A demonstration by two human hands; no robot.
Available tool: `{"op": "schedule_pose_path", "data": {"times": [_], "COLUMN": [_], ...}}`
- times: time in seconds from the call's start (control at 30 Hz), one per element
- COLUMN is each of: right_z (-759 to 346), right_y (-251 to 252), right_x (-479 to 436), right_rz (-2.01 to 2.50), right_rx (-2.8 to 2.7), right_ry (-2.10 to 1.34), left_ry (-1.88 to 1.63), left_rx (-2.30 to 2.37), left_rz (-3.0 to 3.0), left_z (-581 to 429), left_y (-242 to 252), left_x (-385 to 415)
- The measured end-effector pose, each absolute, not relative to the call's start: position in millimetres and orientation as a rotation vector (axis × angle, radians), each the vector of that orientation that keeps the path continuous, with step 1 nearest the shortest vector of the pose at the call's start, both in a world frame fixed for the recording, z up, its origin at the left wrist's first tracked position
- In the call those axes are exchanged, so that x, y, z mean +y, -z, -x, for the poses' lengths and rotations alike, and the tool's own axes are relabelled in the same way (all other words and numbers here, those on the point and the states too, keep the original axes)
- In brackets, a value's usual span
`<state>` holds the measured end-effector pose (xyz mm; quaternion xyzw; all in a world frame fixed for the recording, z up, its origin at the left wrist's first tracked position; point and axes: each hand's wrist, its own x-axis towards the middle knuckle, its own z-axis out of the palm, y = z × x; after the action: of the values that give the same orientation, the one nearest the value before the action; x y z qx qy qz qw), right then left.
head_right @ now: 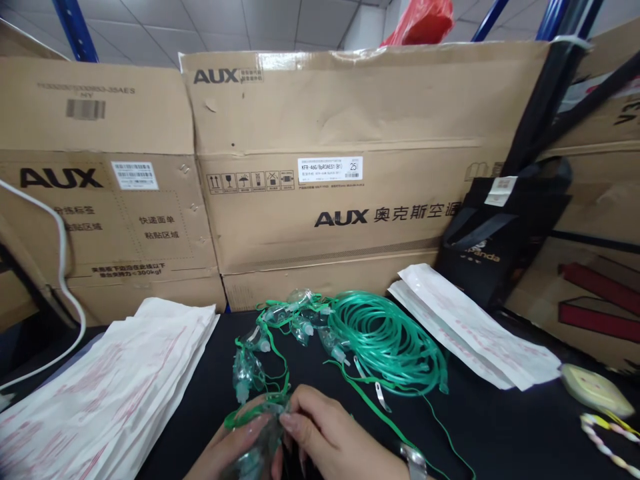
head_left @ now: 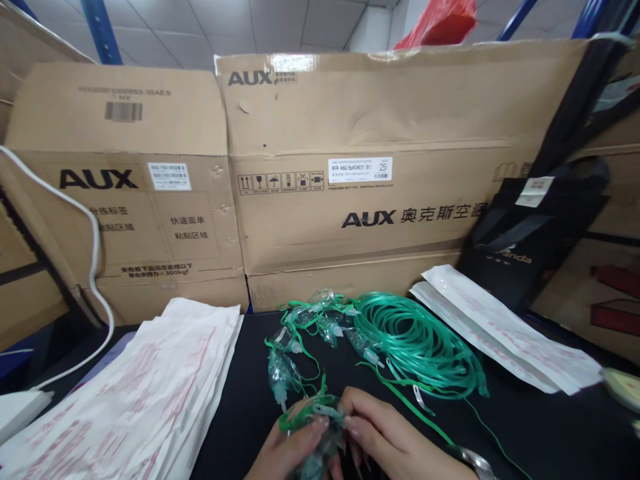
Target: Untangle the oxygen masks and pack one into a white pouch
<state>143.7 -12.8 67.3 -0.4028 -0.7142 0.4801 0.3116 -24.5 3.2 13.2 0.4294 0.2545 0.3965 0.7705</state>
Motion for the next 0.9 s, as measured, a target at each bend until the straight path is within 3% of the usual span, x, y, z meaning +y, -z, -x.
{"op": "schedule_pose_path", "data": {"times": [0.53,0.9], "right_z": [-142,-138], "right_y": [-51,-32], "right_x": [-16,-12], "right_rz": [1.102,1.245], "right_rx": [-2.337,-2.265], "right_ry": [-0.476,-0.151], "left_ry": [-0.795,-0.753], "left_rx": [0.392,0.38], "left_rz": [-1.19,-0.951], "left_z": [15,14], "left_y": [2,13], "left_x": [8,1]}}
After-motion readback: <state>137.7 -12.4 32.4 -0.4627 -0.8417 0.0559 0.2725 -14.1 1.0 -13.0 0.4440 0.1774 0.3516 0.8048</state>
